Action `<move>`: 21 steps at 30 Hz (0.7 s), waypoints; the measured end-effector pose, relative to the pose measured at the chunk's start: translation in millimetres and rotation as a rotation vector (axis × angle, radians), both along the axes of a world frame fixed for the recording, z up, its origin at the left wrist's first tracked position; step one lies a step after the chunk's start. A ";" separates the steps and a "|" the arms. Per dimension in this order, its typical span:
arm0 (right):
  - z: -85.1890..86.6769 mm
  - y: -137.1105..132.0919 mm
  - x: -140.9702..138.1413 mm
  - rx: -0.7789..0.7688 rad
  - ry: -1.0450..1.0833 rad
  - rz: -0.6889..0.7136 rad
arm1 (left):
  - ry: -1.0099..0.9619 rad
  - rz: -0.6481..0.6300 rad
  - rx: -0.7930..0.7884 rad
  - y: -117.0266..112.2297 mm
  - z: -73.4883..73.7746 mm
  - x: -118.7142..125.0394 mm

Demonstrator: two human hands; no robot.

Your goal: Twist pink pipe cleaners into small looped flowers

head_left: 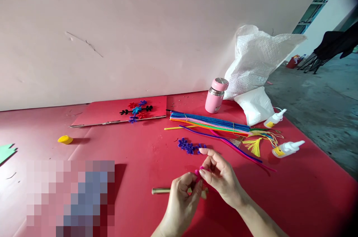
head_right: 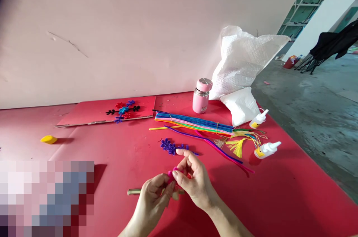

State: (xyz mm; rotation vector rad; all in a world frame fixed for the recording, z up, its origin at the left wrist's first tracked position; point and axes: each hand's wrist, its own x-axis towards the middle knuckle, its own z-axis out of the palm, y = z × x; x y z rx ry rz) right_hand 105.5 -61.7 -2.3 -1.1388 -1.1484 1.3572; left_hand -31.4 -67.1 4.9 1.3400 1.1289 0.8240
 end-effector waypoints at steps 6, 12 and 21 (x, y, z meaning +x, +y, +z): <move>8.0 -0.2 -2.3 0.043 -0.075 0.015 | -0.053 0.049 -0.041 2.5 2.2 -2.1; 10.6 -0.8 -0.2 0.066 -0.220 0.129 | -0.242 0.116 -0.152 8.4 4.5 -7.2; 8.1 -3.8 -7.8 -0.005 0.160 0.246 | -0.301 0.135 -0.180 7.0 0.2 -6.6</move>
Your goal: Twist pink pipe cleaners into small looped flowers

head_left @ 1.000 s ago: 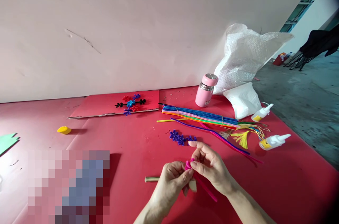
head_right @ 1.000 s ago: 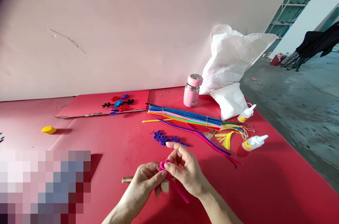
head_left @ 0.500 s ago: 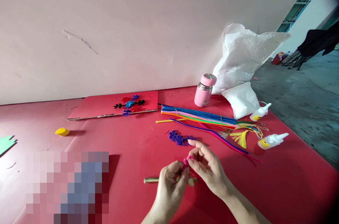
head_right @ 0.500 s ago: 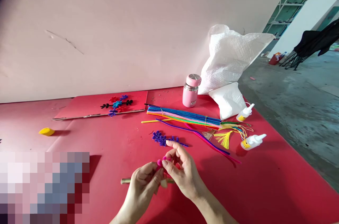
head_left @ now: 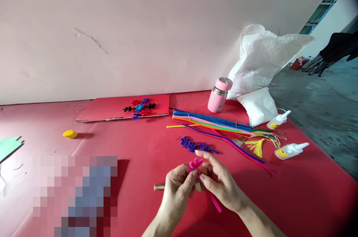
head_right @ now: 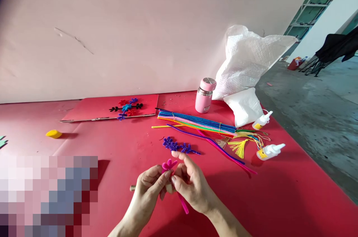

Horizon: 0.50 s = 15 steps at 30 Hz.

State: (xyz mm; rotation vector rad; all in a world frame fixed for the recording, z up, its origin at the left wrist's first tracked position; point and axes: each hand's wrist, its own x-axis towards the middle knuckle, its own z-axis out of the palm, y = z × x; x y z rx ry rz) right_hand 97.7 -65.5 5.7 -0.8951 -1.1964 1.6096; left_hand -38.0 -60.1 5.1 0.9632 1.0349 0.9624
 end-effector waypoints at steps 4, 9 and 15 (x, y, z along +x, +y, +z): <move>1.7 0.2 -2.9 -0.047 0.112 -0.021 | -0.084 0.004 -0.023 0.1 -1.3 2.4; 7.4 0.8 -1.4 -0.096 0.154 -0.010 | -0.138 -0.083 -0.039 3.1 -1.3 1.2; 3.8 0.5 5.2 -0.084 0.066 0.059 | -0.166 -0.092 -0.065 4.3 -3.5 -0.6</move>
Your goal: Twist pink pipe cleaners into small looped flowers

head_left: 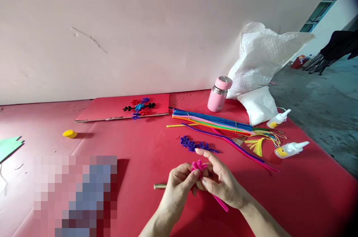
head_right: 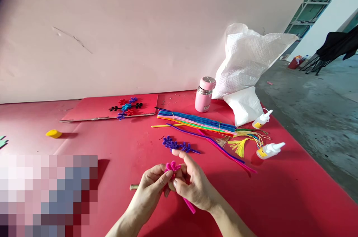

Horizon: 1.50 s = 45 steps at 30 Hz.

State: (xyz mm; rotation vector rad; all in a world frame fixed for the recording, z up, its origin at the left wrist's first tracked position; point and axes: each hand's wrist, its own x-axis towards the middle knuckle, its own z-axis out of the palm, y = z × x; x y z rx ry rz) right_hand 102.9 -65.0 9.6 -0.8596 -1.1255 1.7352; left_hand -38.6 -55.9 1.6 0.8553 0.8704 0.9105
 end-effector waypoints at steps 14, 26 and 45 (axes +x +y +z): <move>-5.1 -8.0 3.1 0.434 -0.580 -0.165 | -0.039 -0.188 -0.087 -6.8 1.1 0.6; -9.7 -14.9 5.7 0.463 -0.593 -0.203 | -0.176 -0.268 -0.186 -8.9 -5.3 -1.0; 0.1 -6.5 3.7 0.306 -0.631 -0.184 | -0.154 -0.085 -0.089 -7.7 -0.4 -4.1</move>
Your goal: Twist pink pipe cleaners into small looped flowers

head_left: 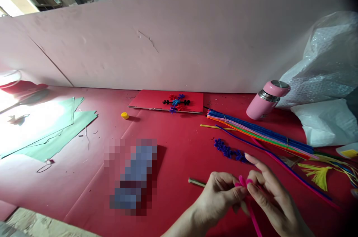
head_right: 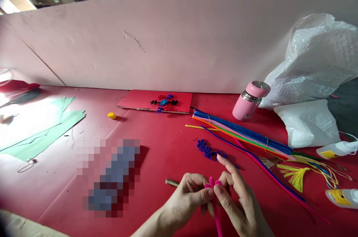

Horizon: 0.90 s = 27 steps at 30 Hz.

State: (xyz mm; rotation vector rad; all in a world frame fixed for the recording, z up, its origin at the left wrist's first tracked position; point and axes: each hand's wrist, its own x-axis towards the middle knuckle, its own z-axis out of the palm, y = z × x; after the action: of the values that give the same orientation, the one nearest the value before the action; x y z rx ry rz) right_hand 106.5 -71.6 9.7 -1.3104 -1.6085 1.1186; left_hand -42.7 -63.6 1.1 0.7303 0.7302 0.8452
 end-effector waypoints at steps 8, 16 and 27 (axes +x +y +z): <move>3.4 -8.0 1.8 -0.156 0.004 0.091 | -0.006 0.187 0.050 0.6 4.7 1.6; 3.9 -18.2 1.2 -0.137 0.043 0.078 | 0.041 0.145 0.133 -2.2 3.3 5.3; 7.0 -13.1 14.2 -0.144 -0.002 0.158 | 0.161 0.020 0.247 1.0 11.8 1.8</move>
State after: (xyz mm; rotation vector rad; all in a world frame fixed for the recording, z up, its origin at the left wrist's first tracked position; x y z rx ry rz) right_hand 120.7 -84.7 16.7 -1.2924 -1.6827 1.3509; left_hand -40.9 -62.5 13.0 1.0222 0.7858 0.9118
